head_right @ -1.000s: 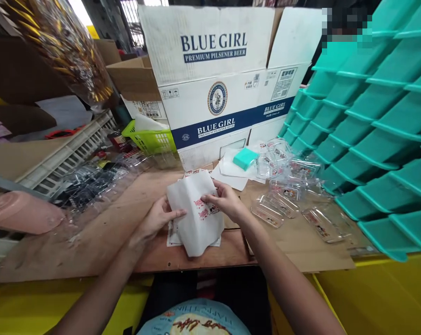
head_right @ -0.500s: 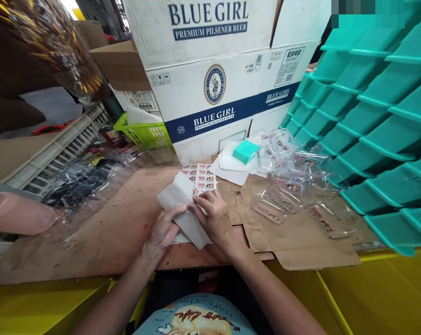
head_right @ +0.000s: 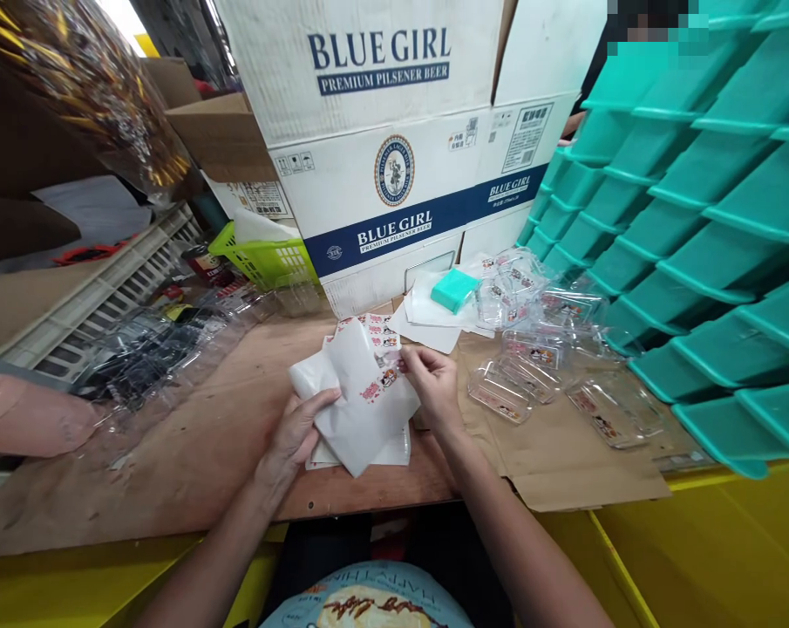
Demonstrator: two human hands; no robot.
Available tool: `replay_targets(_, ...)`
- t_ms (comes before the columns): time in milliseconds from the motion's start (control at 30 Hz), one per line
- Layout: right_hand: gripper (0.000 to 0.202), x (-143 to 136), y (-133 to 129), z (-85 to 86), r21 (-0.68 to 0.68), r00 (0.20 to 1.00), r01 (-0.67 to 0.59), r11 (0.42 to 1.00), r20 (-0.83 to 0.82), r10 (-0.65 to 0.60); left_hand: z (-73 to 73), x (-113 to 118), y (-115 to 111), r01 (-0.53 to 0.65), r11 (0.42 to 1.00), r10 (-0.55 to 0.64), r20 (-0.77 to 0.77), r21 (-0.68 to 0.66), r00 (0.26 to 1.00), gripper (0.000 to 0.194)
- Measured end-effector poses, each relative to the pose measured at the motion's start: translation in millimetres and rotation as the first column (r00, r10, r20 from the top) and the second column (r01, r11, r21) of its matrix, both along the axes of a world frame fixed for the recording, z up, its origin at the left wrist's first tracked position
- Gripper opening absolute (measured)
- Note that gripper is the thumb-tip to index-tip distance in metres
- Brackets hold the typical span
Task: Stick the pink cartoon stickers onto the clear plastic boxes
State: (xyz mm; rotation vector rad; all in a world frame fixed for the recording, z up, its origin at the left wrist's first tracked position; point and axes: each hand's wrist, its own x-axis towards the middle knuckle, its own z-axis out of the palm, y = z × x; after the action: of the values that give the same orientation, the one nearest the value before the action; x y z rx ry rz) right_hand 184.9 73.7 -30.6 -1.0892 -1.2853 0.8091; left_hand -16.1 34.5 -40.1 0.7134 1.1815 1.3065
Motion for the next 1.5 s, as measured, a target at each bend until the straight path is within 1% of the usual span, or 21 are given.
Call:
replay_targets(33,0.03,7,4,1.5,0.01,0.998,0.055,0.998,-0.018,-0.055,0.0,-6,3,-0.058,0.995,0.069,-0.143,0.08,0.987,0.059)
replay_targets(100,0.025,16,9,7.5,0.049,0.988,0.151,0.987,-0.037,-0.149,4.5,-9,7,-0.167,0.928,0.303,-0.415,0.333,0.858,0.067)
replay_targets(167,0.02,15,7,14.8,0.138,0.976,0.214,0.967,0.012,-0.218,12.5,1,6,-0.088,0.859,0.389,-0.53,0.505,0.754,0.06)
replay_targets(233,0.016,5,0,20.1,0.263,0.958,0.216,0.94,0.13,-0.256,19.8,21,3,0.125,0.871,0.147,-0.495,0.475,0.856,0.047)
replay_targets(300,0.014,-6,-9,22.2,0.346,0.939,0.105,0.932,0.275,-0.208,24.0,42,0,0.279,0.875,-0.186,-0.258,0.395,0.948,0.047)
replay_targets(333,0.012,-10,-13,22.5,0.333,0.934,0.013,0.943,0.332,-0.13,25.3,49,0,0.29,0.887,-0.27,-0.104,0.361,0.957,0.05)
replay_targets(433,0.024,-9,-17,25.1,0.121,0.946,-0.199,0.973,0.284,0.158,28.8,53,0,0.226,0.935,-0.283,0.194,0.273,0.939,0.054)
replay_targets(533,0.043,6,-9,30.9,-0.127,0.973,-0.219,0.968,0.043,0.226,34.0,44,-5,0.251,0.934,-0.319,0.274,0.255,0.908,0.05)
replay_targets(600,0.04,14,0,32.9,-0.235,0.968,-0.252,0.939,-0.054,0.247,35.8,40,-10,0.298,0.914,-0.372,0.275,0.277,0.886,0.044)
replay_targets(667,0.033,20,8,31.2,-0.234,0.976,-0.21,0.949,-0.111,0.188,35.4,37,-10,0.301,0.909,-0.37,0.226,0.289,0.901,0.043)
replay_targets(800,0.032,24,19,23.5,-0.129,0.979,0.047,0.991,-0.19,-0.071,39.2,20,-2,0.221,0.932,-0.243,0.042,0.286,0.969,0.037)
replay_targets(867,0.04,21,21,23.7,-0.185,0.972,-0.097,0.978,-0.228,0.053,46.0,12,1,0.271,0.915,-0.279,-0.019,0.298,0.96,0.028)
replay_targets(1000,0.046,11,20,32.3,-0.239,0.887,-0.44,0.865,-0.262,0.379,53.9,11,-2,0.358,0.875,-0.342,-0.108,0.325,0.934,0.029)
replay_targets(1067,0.031,9,18,35.8,-0.188,0.912,-0.405,0.895,-0.159,0.379,49.0,15,-4,0.396,0.857,-0.368,-0.147,0.33,0.918,0.03)
replay_targets(1133,0.022,12,15,37.3,-0.09,0.96,-0.278,0.956,-0.055,0.274,39.1,15,-3,0.419,0.847,-0.381,-0.177,0.326,0.908,0.041)
replay_targets(1233,0.019,21,6,38.3,0.078,0.997,0.064,0.995,-0.049,-0.06,24.8,-5,18,0.264,0.899,-0.175,-0.268,0.348,0.948,0.064)
replay_targets(1300,0.02,24,-2,39.7,0.251,0.961,0.259,0.933,0.03,-0.274,22.1,-29,48,0.107,0.897,0.122,-0.473,0.43,0.873,0.062)
replay_targets(1333,0.035,23,-7,40.7,0.374,0.937,0.269,0.887,0.113,-0.332,23.6,-42,66,0.094,0.876,0.243,-0.601,0.473,0.762,0.055)
replay_targets(1367,0.054,19,-11,41.7,0.487,0.914,0.202,0.85,0.217,-0.342,26.8,-54,85,0.123,0.859,0.324,-0.713,0.498,0.622,0.049)
replay_targets(1400,0.073,14,-14,42.8,0.559,0.894,0.088,0.824,0.32,-0.313,31.2,-63,105,0.163,0.849,0.35,-0.766,0.502,0.539,0.044)
replay_targets(1500,0.098,-5,-21,44.9,0.587,0.879,-0.045,0.809,0.408,-0.246,46.6,-76,159,0.3,0.835,0.305,-0.842,0.461,0.446,0.042)
